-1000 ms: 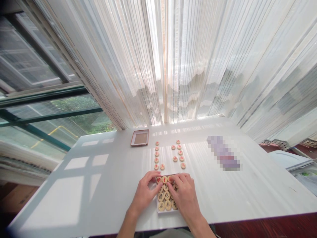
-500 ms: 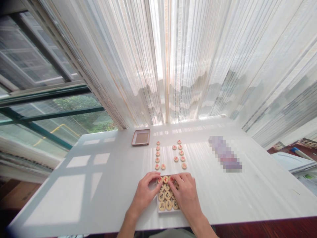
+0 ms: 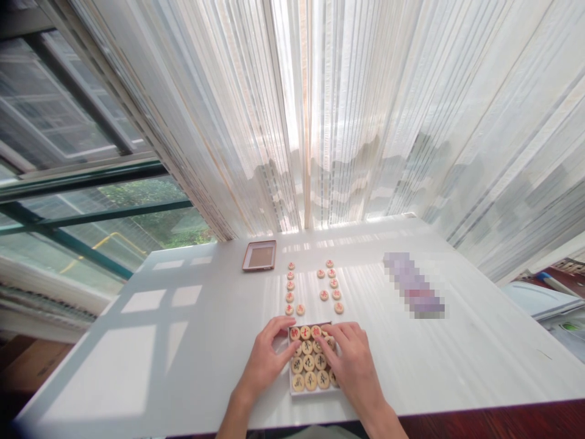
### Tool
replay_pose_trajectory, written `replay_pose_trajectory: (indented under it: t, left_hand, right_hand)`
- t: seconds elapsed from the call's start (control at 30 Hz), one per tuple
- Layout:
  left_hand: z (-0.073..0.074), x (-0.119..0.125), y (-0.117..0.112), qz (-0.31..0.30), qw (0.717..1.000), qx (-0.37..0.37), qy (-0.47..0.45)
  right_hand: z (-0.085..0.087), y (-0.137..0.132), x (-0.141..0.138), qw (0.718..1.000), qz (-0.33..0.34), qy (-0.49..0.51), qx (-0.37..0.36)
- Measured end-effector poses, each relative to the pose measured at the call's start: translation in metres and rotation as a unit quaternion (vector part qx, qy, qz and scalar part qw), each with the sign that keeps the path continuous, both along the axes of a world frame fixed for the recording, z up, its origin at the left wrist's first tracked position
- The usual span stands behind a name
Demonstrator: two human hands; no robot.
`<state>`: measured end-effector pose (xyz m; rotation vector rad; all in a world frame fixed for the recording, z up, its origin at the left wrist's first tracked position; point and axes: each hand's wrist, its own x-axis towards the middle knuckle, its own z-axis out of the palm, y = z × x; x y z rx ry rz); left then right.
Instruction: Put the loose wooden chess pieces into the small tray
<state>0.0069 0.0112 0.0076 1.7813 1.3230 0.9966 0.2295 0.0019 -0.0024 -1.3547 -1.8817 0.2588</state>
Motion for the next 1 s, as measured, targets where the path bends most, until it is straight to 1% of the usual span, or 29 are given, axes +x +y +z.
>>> replay_pose_trajectory:
  t: [0.13, 0.27, 0.4, 0.47, 0.57, 0.7, 0.87, 1.0]
  left_hand:
    - [0.006, -0.005, 0.005, -0.002, 1.000, 0.018, -0.008]
    - [0.017, -0.017, 0.021, -0.005, 0.999, 0.049, 0.013]
    - [0.030, -0.031, 0.043, -0.010, 0.996, 0.074, 0.039]
    - [0.038, -0.034, 0.054, -0.011, 0.995, 0.086, 0.051]
    - [0.050, -0.033, 0.069, -0.020, 0.993, 0.099, 0.067]
    - [0.063, -0.022, 0.090, -0.059, 0.988, 0.098, 0.099]
    - [0.069, -0.012, 0.121, -0.092, 0.984, 0.076, 0.134]
    - [0.070, -0.016, 0.144, -0.090, 0.980, 0.075, 0.159]
  right_hand:
    - [-0.007, -0.006, 0.022, 0.999, -0.027, 0.035, -0.009]
    - [-0.011, -0.008, 0.042, 0.995, -0.056, 0.076, -0.031]
    - [-0.009, -0.007, 0.049, 0.988, -0.078, 0.112, -0.078]
    - [-0.007, -0.006, 0.049, 0.986, -0.068, 0.120, -0.094]
    - [-0.004, -0.005, 0.047, 0.985, -0.040, 0.123, -0.113]
    - [-0.005, -0.004, 0.048, 0.981, -0.025, 0.136, -0.138]
    - [-0.008, -0.004, 0.050, 0.975, -0.013, 0.154, -0.158]
    - [-0.009, -0.004, 0.051, 0.970, -0.023, 0.176, -0.168]
